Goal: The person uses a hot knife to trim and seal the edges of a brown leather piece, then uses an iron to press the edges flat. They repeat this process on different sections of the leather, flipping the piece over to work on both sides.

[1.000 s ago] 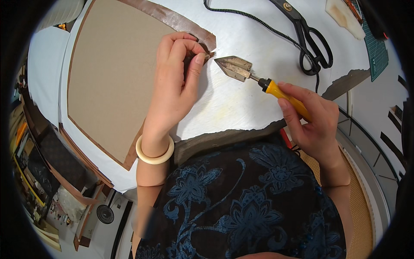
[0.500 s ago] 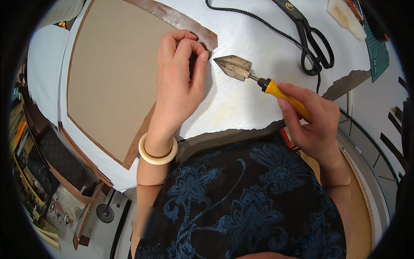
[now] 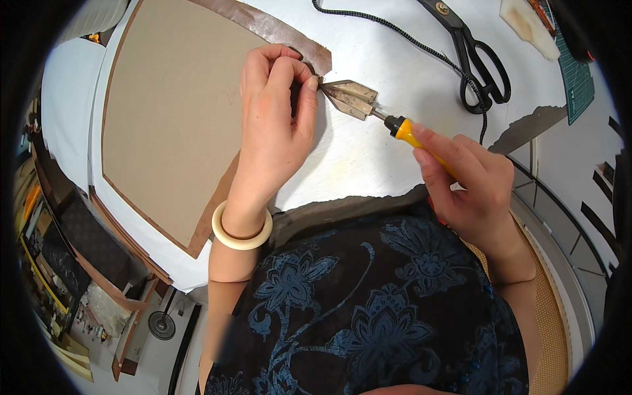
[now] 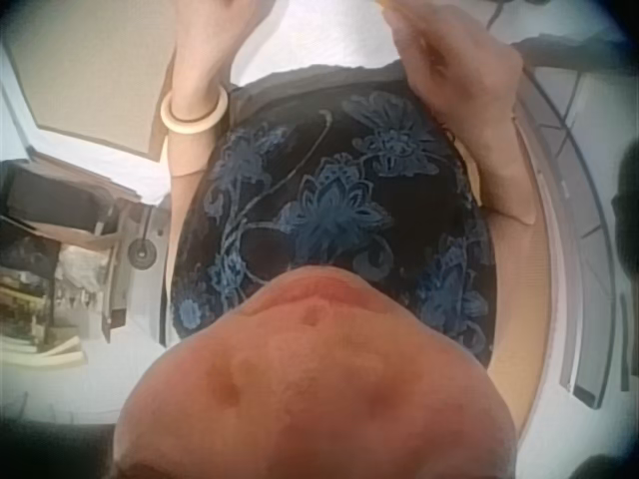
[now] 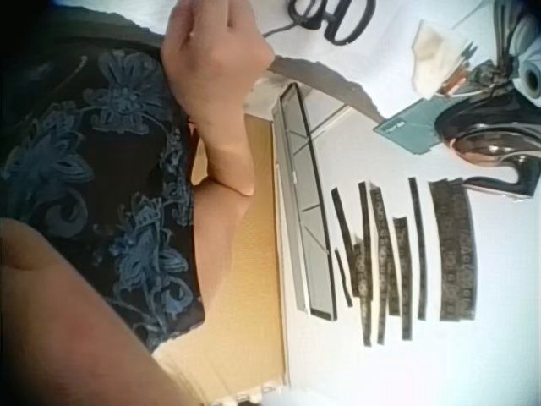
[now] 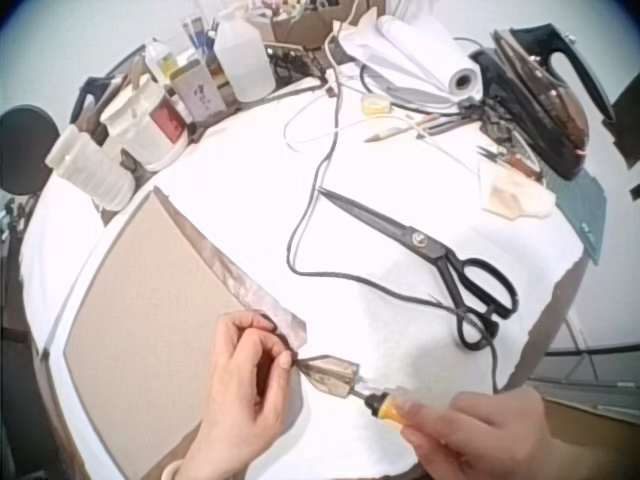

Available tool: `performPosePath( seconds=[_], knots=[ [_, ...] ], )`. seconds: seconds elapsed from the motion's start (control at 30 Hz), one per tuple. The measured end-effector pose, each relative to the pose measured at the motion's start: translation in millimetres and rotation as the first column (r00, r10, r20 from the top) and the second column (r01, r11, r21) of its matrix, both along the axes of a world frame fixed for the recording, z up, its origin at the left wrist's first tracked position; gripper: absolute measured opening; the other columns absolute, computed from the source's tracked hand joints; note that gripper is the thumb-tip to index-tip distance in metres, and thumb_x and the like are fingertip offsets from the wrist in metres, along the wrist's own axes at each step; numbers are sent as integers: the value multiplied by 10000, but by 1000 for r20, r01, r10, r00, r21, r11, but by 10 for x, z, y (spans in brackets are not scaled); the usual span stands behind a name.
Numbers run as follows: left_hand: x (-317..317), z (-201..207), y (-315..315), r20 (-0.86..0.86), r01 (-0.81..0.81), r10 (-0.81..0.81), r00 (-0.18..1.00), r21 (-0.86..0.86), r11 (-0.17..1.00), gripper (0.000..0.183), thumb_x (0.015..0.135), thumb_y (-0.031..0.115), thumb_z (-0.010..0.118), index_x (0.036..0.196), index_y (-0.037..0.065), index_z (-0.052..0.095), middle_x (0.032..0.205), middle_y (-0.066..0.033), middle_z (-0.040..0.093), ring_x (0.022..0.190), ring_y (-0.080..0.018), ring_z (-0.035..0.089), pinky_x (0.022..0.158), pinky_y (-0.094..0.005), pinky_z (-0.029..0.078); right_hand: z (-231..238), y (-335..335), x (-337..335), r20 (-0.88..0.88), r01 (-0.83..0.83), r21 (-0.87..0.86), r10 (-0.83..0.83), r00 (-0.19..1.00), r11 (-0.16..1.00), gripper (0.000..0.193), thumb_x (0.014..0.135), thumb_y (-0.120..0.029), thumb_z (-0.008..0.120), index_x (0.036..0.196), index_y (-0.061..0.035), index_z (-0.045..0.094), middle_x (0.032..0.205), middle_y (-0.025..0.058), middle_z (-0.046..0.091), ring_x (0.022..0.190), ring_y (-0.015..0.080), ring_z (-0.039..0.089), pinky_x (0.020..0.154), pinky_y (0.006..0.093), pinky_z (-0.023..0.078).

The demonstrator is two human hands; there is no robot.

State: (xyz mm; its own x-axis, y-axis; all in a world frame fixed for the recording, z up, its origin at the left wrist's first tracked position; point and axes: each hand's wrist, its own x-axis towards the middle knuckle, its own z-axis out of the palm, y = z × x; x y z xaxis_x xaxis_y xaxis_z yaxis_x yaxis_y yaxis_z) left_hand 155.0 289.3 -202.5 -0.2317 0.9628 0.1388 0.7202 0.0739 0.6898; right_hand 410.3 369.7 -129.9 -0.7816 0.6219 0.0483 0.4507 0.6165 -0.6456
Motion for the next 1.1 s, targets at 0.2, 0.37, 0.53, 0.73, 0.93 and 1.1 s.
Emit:
performPosePath(
  seconds=[0.2, 0.37, 0.53, 0.73, 0.93, 1.1],
  knots=[
    [-5, -29, -9, 29, -8, 8, 1000, -4, 1000, 85, 1039, 35, 657, 1025, -36, 613, 1235, -126, 531, 846, -140, 573, 768, -271, 517, -21, -95, -37, 0, 15, 18, -15, 1000, 1000, 357, 910, 23, 797, 1258, -33, 746, 685, 54, 572, 508, 142, 516, 464, 282, 408],
    [1, -25, -5, 50, -22, 22, 999, -11, 1000, 79, 1027, 31, 664, 1018, -29, 613, 1236, -121, 532, 856, -132, 582, 774, -262, 519, 0, -163, -58, 29, 23, 18, -23, 999, 1000, 385, 901, 28, 805, 1273, -41, 736, 698, 55, 581, 504, 142, 512, 458, 288, 402],
    [3, -26, -2, 85, -39, 38, 996, 7, 999, 81, 1017, 32, 670, 1001, -30, 621, 1223, -112, 546, 869, -128, 593, 787, -258, 522, -18, -218, -56, 51, 58, 34, -60, 997, 998, 380, 902, -93, 818, 1275, -94, 748, 726, 36, 543, 519, 211, 573, 476, 346, 467],
    [-4, -41, 1, 114, -52, 50, 992, 20, 998, 89, 1013, 38, 679, 994, -34, 631, 1214, -104, 563, 878, -127, 602, 799, -262, 531, -11, -233, -66, 32, 40, 55, -42, 999, 998, 384, 894, 37, 806, 1266, -22, 734, 692, 49, 583, 504, 145, 516, 463, 291, 413],
    [4, -18, 1, 127, -48, 45, 991, 23, 999, 90, 1012, 36, 685, 992, -35, 633, 1205, -103, 576, 880, -126, 608, 795, -264, 532, 7, -241, -78, 28, 49, 45, -50, 998, 998, 395, 881, 35, 816, 1263, -27, 735, 679, 48, 567, 500, 160, 524, 455, 306, 405],
    [20, 4, 7, 153, -64, 62, 986, 5, 998, 86, 1014, 33, 680, 1004, -37, 629, 1203, -98, 583, 871, -123, 600, 787, -263, 526, 23, -274, -99, 67, 44, 77, -49, 997, 996, 429, 860, -52, 842, 1277, -78, 743, 704, 29, 535, 504, 185, 555, 462, 330, 428]
  ],
)
